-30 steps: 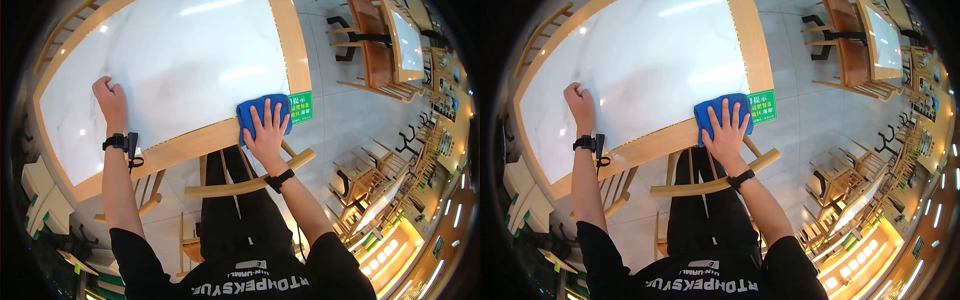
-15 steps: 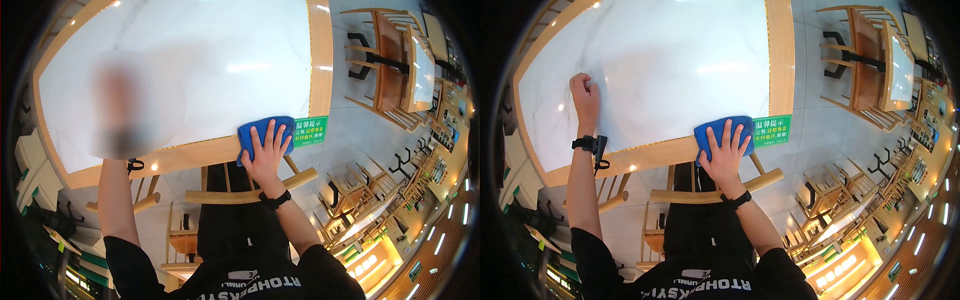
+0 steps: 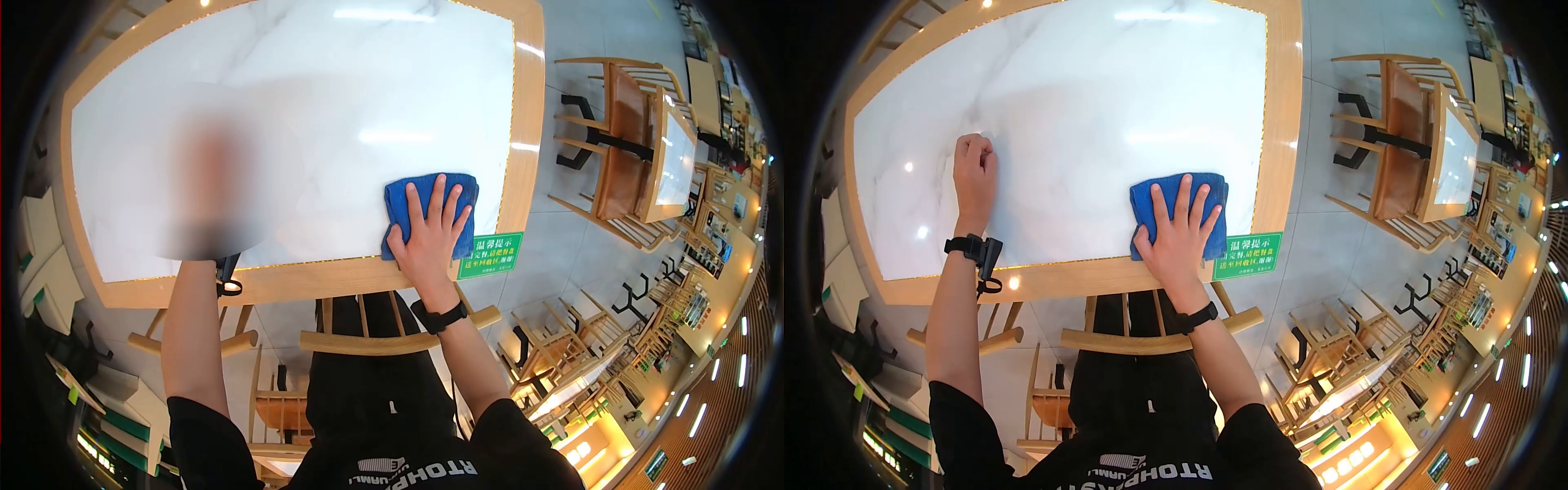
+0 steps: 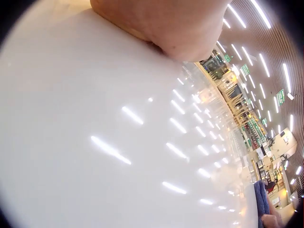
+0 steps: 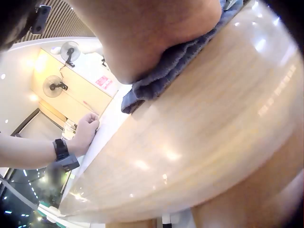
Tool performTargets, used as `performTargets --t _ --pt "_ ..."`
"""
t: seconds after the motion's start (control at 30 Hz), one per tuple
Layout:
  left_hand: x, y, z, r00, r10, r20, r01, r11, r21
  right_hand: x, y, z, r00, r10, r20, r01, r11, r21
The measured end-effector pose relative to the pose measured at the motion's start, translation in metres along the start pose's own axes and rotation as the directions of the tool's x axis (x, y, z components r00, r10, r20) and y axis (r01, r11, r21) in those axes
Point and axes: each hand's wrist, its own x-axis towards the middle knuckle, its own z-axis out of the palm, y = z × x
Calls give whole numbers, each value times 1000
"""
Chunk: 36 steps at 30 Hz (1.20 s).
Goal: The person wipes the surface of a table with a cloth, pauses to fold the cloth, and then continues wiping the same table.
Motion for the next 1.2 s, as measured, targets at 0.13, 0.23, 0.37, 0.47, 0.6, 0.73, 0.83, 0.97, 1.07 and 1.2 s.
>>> performTargets --t 0.13,0.23,0.37,0.47,0.6,0.73,0.83,0.97,1.07,1.2 --pt "-1 2 0 1000 11 -14 -12 1000 -14 36 -3 -2 999 -13 -34 12 1000 -22" --pt "-1 2 -1 1000 -8 -1 8 1000 -20 69 -5 -3 996 -27 -85 26 1000 -13" --pt "-1 0 1 1000 -19 -4 19 999 -34 113 -4 -1 988 -56 -147 54 998 -15" --pt "0 0 2 999 -36 2 36 998 -51 141 -5 -2 983 -69 -173 65 997 -30" --pt "2 4 1 1000 -28 0 28 999 -35 173 -3 -2 977 -84 -199 75 996 -51" --pt "1 2 -1 999 -38 24 39 998 -46 199 -2 -4 974 -110 -196 97 993 -74" --pt "1 5 -1 1000 -13 3 14 999 -42 222 -1 -5 968 -132 -211 117 990 -84" --pt "-1 3 -1 999 -32 31 33 999 -20 255 0 -3 960 -151 -235 131 987 -97" --pt "0 3 0 999 -29 33 29 1000 9 278 -1 -4 959 -149 -242 132 988 -86" --pt "0 4 -1 999 -11 44 10 999 38 308 1 1 946 -161 -281 138 985 -101"
